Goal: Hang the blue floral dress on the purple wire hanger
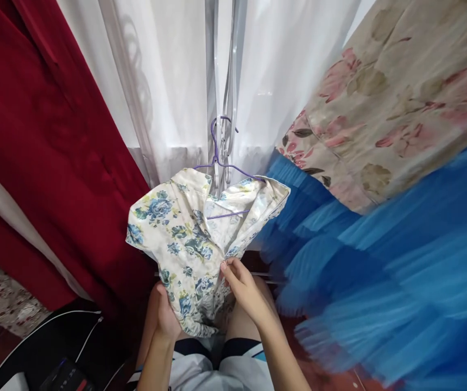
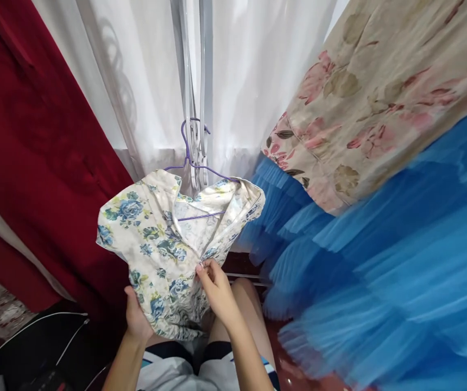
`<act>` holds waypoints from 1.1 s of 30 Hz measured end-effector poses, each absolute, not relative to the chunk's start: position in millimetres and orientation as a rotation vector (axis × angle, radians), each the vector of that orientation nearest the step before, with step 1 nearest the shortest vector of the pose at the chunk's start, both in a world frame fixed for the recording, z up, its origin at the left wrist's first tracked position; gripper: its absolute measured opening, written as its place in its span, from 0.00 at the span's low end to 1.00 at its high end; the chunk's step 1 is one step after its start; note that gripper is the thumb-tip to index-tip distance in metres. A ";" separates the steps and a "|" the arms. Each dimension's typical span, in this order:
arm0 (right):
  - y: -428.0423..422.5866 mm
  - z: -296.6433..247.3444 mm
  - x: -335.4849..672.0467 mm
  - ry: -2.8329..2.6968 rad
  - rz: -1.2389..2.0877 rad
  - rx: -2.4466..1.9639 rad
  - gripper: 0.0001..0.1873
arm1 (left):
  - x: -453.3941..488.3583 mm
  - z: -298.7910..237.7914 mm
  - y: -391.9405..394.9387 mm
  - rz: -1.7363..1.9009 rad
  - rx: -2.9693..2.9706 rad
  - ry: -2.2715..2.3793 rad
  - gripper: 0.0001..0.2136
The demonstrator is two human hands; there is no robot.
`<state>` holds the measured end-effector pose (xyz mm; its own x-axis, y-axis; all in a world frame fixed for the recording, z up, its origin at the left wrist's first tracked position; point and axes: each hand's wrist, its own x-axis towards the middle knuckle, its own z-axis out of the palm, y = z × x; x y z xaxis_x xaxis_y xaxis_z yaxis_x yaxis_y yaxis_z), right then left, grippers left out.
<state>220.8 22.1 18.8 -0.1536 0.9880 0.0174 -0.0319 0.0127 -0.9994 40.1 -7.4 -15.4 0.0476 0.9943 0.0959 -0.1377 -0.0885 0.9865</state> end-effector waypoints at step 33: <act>15.6 52.4 198.8 -1.287 1.626 -0.978 0.16 | 86.1 -21.1 0.5 1.596 1.505 1.320 0.06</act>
<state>198.8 15.6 52.4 -0.3586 0.9299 -0.0813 -0.1347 -0.1377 -0.9813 86.1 0.5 -21.1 -0.2014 0.8987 0.3896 0.2139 -0.3478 0.9128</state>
